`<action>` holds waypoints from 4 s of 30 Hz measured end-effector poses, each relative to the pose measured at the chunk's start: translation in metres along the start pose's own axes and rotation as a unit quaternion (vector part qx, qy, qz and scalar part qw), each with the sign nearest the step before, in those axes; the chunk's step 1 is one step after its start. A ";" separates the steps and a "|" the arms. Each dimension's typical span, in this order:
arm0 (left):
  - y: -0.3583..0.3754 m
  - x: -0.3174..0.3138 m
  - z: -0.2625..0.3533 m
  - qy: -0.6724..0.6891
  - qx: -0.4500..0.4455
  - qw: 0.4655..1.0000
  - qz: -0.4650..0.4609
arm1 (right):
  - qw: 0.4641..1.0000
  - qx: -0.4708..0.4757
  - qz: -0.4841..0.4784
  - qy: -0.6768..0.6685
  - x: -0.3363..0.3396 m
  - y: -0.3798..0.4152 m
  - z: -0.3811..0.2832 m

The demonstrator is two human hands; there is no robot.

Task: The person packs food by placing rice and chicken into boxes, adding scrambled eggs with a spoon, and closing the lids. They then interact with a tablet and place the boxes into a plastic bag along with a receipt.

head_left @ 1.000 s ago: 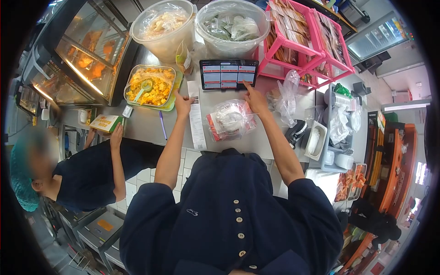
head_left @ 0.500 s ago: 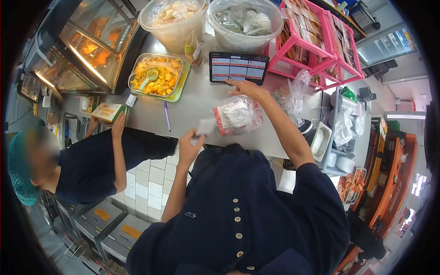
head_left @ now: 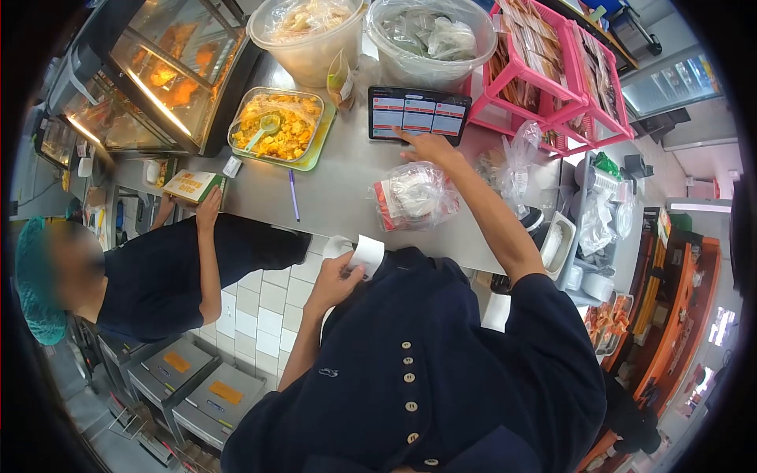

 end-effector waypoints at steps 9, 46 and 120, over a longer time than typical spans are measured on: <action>-0.007 0.022 0.008 0.034 -0.018 0.996 0.079 | 0.999 -0.019 0.006 -0.041 0.014 0.024 0.016; -0.019 0.041 0.003 -0.060 -0.046 0.984 0.164 | 0.991 -0.123 -0.013 0.057 0.015 0.053 0.071; -0.108 -0.151 0.058 0.037 -0.050 0.958 -0.280 | 0.899 -0.062 0.090 -0.424 0.030 0.288 -0.009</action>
Point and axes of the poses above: each hand's wrist, its own y-axis away from the middle knuckle, its own x-axis out of the back of the hand, z = x × y, the point moved 9 cm from there along -y, towards the middle knuckle, and after that the axes turned 11 degrees about -x, right-handed, at the moved point
